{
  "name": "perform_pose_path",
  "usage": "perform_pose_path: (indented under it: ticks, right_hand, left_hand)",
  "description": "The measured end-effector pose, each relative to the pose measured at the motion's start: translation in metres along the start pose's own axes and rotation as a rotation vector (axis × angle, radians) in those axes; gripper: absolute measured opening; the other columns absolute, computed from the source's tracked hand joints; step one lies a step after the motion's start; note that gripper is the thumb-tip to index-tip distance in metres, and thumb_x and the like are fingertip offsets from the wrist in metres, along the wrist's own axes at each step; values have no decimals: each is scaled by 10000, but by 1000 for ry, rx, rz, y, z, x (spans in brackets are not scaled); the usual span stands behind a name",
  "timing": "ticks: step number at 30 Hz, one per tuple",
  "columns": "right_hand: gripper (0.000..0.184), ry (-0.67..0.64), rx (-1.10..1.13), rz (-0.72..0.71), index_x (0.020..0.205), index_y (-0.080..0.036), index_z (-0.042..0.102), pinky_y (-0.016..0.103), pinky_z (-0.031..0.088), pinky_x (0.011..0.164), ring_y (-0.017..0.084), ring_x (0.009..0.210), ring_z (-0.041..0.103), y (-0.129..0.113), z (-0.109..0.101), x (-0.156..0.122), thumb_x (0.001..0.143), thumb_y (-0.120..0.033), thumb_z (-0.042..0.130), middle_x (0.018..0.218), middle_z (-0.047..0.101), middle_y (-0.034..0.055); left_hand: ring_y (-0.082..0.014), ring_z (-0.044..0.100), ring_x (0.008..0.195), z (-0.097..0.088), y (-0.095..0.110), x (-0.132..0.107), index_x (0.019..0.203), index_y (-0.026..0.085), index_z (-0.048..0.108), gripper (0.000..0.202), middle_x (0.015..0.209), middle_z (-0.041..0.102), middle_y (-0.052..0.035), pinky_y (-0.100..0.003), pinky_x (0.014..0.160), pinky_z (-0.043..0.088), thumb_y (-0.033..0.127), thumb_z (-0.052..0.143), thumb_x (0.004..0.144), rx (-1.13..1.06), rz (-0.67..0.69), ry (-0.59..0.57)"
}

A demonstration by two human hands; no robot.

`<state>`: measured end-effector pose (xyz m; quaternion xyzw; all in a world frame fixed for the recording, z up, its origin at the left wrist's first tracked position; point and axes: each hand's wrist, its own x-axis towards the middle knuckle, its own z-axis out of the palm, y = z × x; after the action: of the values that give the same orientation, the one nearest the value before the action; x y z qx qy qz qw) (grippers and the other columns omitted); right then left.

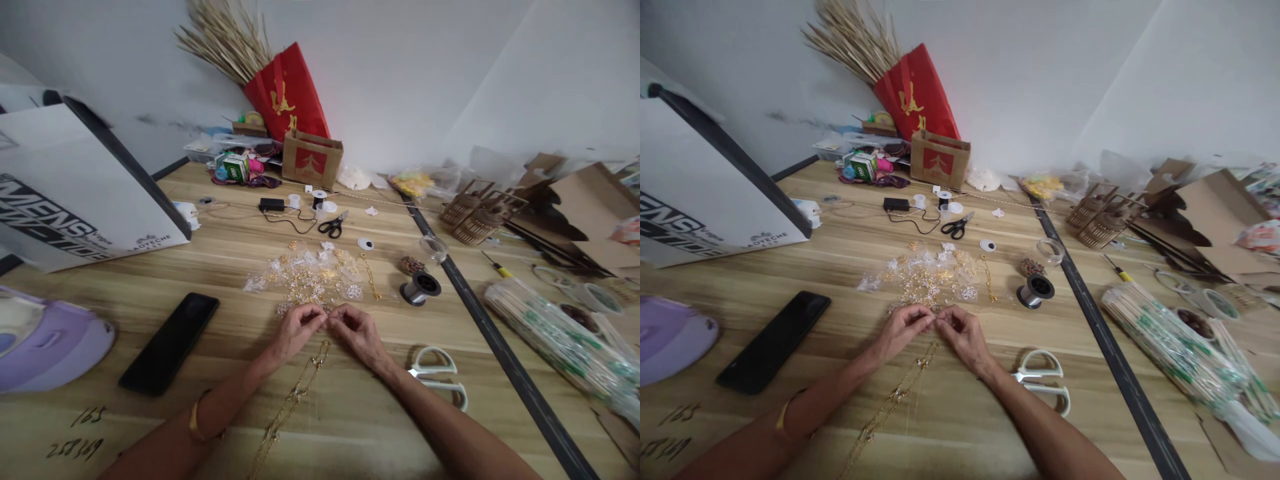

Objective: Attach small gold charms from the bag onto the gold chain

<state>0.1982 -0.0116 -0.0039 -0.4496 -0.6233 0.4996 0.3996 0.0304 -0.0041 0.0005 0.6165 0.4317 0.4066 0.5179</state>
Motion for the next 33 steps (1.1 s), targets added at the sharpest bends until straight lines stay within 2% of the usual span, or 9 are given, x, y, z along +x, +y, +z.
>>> perform_pose_path:
  ticks: [14,21,33]
  right_hand:
    - [204,56,-135,-93,753,-162,577,225,374,508,118,579,470,-5,2,-4,825,-352,555,648,565,15]
    - [224,69,-147,-107,732,-172,559,221,363,480,114,552,453,-5,2,-4,830,-373,539,621,538,5]
    - [179,83,-227,-171,715,-180,550,228,372,487,116,541,465,-2,4,-6,829,-316,530,612,539,1]
  left_hand:
    - [-109,522,585,-1,-4,1,676,129,628,154,616,605,-7,-216,559,413,268,602,739,-72,-62,10]
    - [-111,527,570,-2,-4,2,658,130,623,153,595,607,-7,-219,553,424,262,603,734,-57,-52,33]
    - [-122,543,576,-1,-3,-1,680,130,643,115,602,619,-13,-224,569,425,215,589,735,44,-13,70]
